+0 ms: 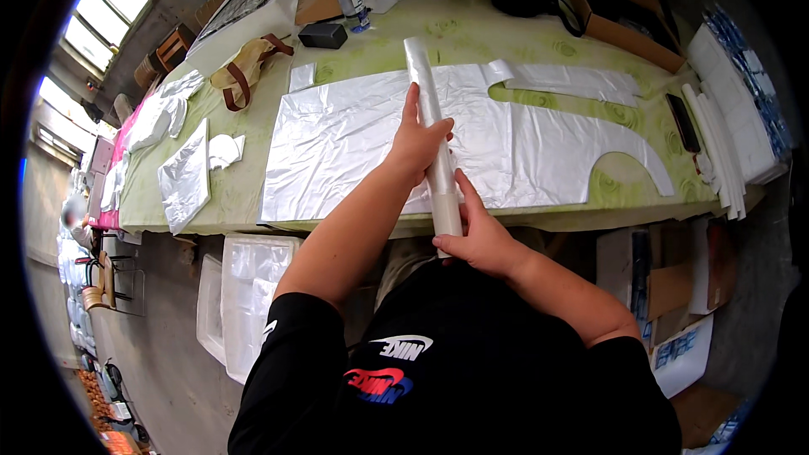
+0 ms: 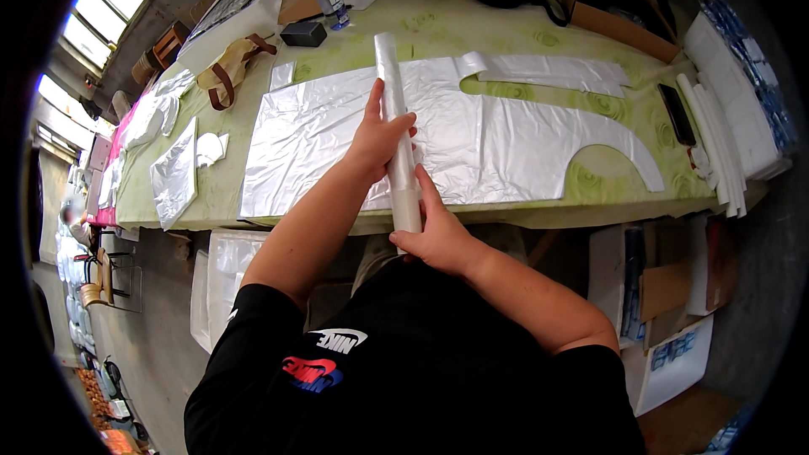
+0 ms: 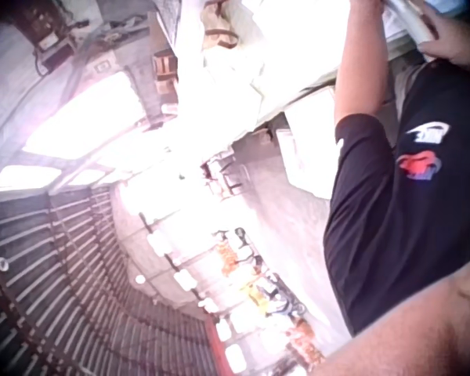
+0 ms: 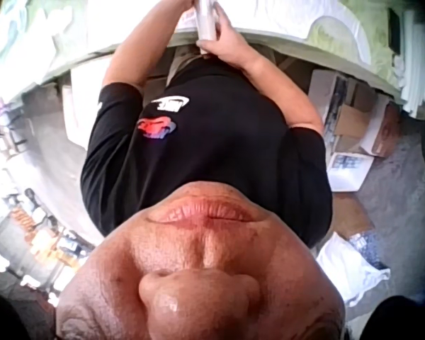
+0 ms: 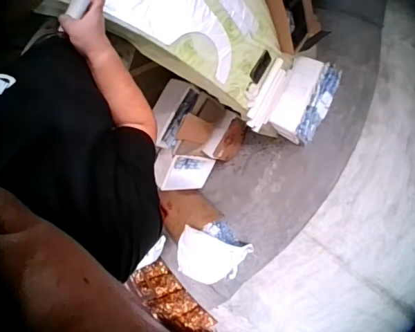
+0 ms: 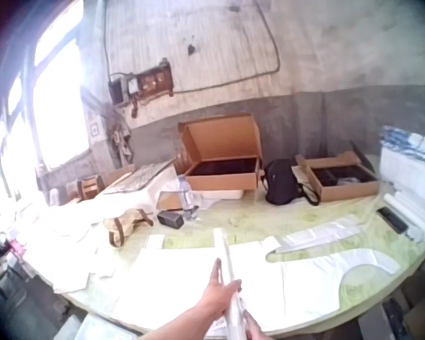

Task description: The person repeatedly tears off small pieces of clear plastic wrap from a roll and folds them into small packets on a workbench. The person handles the plastic wrap roll and the torn pieces by hand throughout the clip.

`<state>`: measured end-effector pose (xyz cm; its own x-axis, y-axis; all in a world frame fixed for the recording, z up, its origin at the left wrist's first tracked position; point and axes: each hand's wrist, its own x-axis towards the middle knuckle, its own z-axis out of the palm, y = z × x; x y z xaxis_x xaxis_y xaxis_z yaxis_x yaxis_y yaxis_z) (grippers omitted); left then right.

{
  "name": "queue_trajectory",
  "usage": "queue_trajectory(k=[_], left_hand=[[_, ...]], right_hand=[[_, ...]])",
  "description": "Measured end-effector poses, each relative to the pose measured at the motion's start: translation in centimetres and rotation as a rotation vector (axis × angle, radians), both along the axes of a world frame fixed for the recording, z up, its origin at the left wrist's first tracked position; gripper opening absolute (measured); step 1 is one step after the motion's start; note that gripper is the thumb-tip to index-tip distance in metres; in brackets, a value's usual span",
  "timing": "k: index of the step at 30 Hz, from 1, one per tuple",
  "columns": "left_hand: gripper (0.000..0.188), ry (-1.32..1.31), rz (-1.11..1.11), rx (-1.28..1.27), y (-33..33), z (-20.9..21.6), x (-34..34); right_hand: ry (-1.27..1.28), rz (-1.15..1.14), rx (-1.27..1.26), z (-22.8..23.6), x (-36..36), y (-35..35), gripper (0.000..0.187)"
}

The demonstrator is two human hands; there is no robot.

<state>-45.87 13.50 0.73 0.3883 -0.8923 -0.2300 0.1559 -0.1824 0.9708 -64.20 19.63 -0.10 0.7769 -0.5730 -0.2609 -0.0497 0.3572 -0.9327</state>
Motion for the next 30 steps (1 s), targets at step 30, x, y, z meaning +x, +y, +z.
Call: queue_trajectory(k=[30], left_hand=[[0.046, -0.026, -0.232, 0.261, 8.8, -0.4, 3.7]], right_hand=[[0.529, -0.052, -1.309, 0.9, -9.2, -9.5, 0.056]])
